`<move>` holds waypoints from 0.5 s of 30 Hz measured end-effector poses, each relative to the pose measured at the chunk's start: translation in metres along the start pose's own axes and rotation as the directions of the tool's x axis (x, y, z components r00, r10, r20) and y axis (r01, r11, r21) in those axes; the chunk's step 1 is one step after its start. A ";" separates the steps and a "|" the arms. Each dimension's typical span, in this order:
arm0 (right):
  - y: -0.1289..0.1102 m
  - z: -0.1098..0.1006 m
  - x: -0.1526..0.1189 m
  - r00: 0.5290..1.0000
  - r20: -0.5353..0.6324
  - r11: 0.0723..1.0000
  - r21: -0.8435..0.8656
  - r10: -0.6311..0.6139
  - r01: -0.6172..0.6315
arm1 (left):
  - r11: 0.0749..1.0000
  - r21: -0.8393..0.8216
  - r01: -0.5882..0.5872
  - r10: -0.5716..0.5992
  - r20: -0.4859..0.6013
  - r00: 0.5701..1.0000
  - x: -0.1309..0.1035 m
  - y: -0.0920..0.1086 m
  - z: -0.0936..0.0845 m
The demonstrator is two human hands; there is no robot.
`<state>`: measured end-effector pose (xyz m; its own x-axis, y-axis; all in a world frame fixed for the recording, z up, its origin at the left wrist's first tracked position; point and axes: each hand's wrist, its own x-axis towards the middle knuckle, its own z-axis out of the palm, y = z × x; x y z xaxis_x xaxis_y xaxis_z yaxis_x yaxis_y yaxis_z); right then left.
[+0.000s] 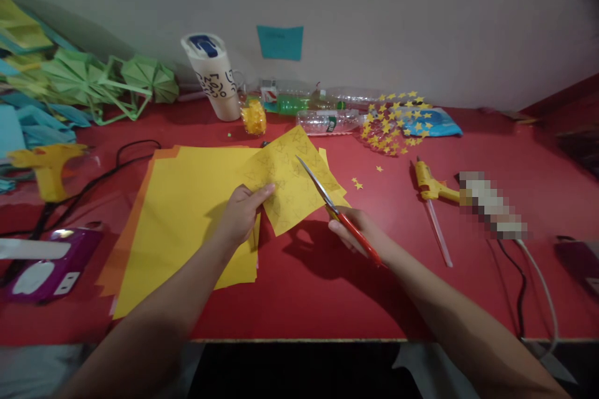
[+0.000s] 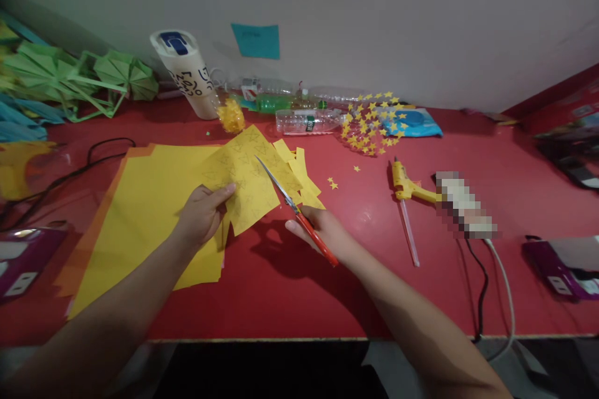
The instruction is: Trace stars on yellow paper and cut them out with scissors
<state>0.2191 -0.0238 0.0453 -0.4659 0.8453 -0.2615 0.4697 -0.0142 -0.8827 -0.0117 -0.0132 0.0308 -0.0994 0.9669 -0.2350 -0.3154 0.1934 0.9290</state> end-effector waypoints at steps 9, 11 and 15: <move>0.005 0.000 0.002 1.000 0.008 1.000 -0.017 -0.007 0.007 | 0.996 -0.033 -0.080 0.077 -0.081 0.994 0.003 0.009 0.000; 0.011 0.000 0.004 1.000 0.004 1.000 -0.027 -0.012 0.012 | 0.998 -0.033 -0.055 0.054 -0.047 0.997 0.002 0.006 0.000; 0.021 0.002 0.008 0.999 -0.007 0.999 -0.037 -0.038 0.038 | 1.000 -0.006 -0.015 0.015 0.001 1.000 -0.001 0.001 0.000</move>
<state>0.2239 -0.0181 0.0241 -0.4780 0.8491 -0.2248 0.4790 0.0374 -0.8770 -0.0122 -0.0140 0.0317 -0.1036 0.9698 -0.2207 -0.3195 0.1777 0.9308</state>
